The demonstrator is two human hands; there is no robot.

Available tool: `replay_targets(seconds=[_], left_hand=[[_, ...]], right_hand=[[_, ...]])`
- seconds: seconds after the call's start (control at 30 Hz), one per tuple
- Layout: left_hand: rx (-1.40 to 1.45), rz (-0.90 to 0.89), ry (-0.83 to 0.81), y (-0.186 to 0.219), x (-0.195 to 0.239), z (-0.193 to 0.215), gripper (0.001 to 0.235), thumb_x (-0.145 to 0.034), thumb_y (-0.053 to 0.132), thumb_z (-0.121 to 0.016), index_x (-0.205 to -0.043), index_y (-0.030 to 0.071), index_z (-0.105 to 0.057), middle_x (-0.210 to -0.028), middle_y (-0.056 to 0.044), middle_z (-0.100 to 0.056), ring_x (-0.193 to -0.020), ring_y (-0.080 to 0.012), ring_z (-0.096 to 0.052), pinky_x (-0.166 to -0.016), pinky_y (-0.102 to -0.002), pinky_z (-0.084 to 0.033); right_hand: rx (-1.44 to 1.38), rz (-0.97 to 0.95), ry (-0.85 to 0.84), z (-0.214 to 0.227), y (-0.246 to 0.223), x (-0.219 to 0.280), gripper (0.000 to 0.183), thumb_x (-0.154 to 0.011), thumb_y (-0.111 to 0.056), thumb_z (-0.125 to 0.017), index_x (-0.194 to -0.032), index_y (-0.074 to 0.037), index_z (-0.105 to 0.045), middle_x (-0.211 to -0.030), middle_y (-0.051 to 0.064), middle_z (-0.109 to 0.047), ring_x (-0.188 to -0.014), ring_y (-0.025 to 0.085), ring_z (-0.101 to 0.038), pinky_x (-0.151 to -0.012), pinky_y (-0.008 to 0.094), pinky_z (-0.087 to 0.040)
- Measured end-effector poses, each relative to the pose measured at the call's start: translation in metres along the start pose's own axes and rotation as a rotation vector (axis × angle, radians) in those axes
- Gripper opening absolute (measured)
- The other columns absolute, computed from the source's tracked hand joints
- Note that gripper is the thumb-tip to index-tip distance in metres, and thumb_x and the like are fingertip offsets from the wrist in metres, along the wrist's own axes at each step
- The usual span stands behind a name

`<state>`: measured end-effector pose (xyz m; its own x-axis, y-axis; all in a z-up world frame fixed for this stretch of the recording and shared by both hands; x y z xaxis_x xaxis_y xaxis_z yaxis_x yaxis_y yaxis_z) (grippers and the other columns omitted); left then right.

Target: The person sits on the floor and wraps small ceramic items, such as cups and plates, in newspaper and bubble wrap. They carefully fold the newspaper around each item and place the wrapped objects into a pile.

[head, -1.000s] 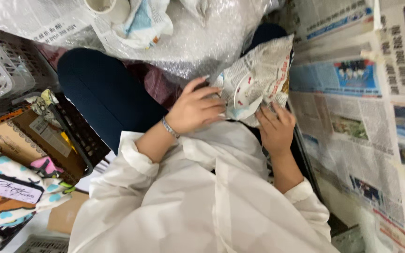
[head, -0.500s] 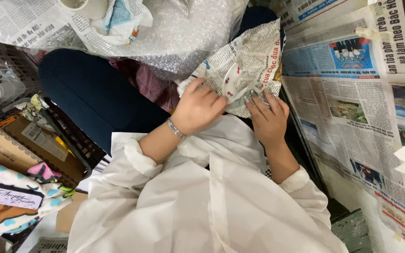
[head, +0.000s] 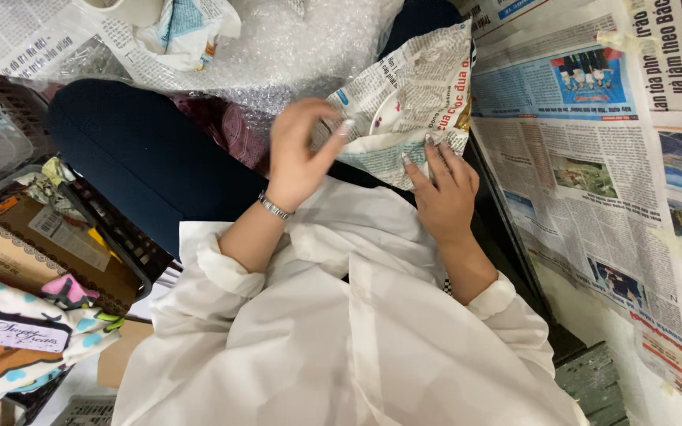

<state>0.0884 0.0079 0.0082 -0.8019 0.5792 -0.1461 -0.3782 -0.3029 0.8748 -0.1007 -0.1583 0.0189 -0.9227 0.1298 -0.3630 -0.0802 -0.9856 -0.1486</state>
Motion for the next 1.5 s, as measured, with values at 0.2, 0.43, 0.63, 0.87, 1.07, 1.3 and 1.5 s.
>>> replay_targets(seconds=[0.2, 0.43, 0.63, 0.87, 1.07, 1.3, 1.5], left_hand=[[0.833, 0.521, -0.047, -0.085, 0.072, -0.055, 0.063, -0.107, 0.034, -0.054, -0.157, 0.003, -0.03, -0.165, -0.015, -0.034, -0.155, -0.0235, -0.03, -0.129, -0.038, -0.022], [0.739, 0.534, -0.225, -0.102, 0.068, -0.118, 0.069, -0.103, 0.034, -0.066, -0.151, -0.006, -0.039, -0.155, -0.02, -0.051, -0.142, -0.0243, -0.048, -0.12, -0.036, -0.037], [0.54, 0.446, 0.08, -0.077, 0.046, -0.098, 0.043, -0.106, 0.023, -0.072, -0.135, -0.006, -0.063, -0.132, -0.014, -0.073, -0.117, -0.0205, -0.067, -0.106, -0.034, -0.054], [0.796, 0.39, 0.036, -0.061, 0.032, -0.063, 0.051, -0.096, 0.017, -0.079, -0.135, -0.003, -0.054, -0.131, -0.01, -0.064, -0.117, -0.0154, -0.061, -0.103, -0.033, -0.051], [0.802, 0.563, 0.035, -0.069, 0.027, -0.064, 0.04, -0.098, 0.021, -0.074, -0.131, 0.001, -0.063, -0.121, -0.005, -0.069, -0.104, -0.0114, -0.063, -0.088, -0.028, -0.053], [0.701, 0.665, 0.042, -0.072, 0.023, -0.016, 0.025, -0.097, 0.023, -0.074, -0.092, -0.002, -0.072, -0.077, -0.004, -0.072, -0.061, -0.0074, -0.064, -0.055, -0.023, -0.05], [0.512, 0.906, -0.291, -0.071, 0.017, 0.007, 0.03, -0.092, 0.032, -0.07, -0.08, 0.004, -0.073, -0.067, -0.004, -0.073, -0.049, -0.0078, -0.056, -0.044, -0.022, -0.038]], right_hand=[[0.085, 0.005, 0.12, 0.005, -0.02, -0.014, 0.023, -0.098, -0.012, -0.074, -0.12, -0.016, -0.079, -0.13, 0.016, -0.071, -0.121, 0.032, -0.062, -0.101, 0.042, -0.044], [0.049, 0.001, 0.111, 0.009, -0.023, -0.019, 0.023, -0.096, -0.011, -0.072, -0.118, -0.015, -0.08, -0.13, 0.017, -0.071, -0.12, 0.033, -0.064, -0.099, 0.042, -0.044], [0.048, 0.005, 0.107, 0.01, -0.023, -0.019, 0.024, -0.095, -0.011, -0.071, -0.118, -0.015, -0.081, -0.129, 0.017, -0.072, -0.119, 0.033, -0.064, -0.099, 0.042, -0.044], [0.055, 0.003, 0.115, 0.006, -0.022, -0.017, 0.024, -0.096, -0.011, -0.072, -0.118, -0.015, -0.081, -0.127, 0.016, -0.072, -0.119, 0.033, -0.064, -0.098, 0.043, -0.044], [0.064, 0.001, 0.119, 0.006, -0.021, -0.021, 0.023, -0.097, -0.012, -0.072, -0.118, -0.016, -0.08, -0.126, 0.015, -0.073, -0.119, 0.032, -0.064, -0.098, 0.043, -0.044], [0.043, -0.005, 0.097, 0.002, -0.019, -0.013, 0.026, -0.097, -0.012, -0.071, -0.121, -0.017, -0.08, -0.127, 0.014, -0.073, -0.118, 0.032, -0.064, -0.1, 0.043, -0.043], [0.057, -0.005, 0.075, 0.001, -0.018, -0.012, 0.03, -0.095, -0.01, -0.071, -0.122, -0.018, -0.08, -0.13, 0.015, -0.072, -0.119, 0.032, -0.064, -0.1, 0.043, -0.043]])
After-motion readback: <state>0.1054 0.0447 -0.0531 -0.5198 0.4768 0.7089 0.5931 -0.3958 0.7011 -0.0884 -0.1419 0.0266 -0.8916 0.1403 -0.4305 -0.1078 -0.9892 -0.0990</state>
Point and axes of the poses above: each hand's wrist, its own x-axis away from the middle knuckle, its own z-axis out of the back of the hand, y = z × x, the point moved 7 cm from there along -x, towards the middle knuckle
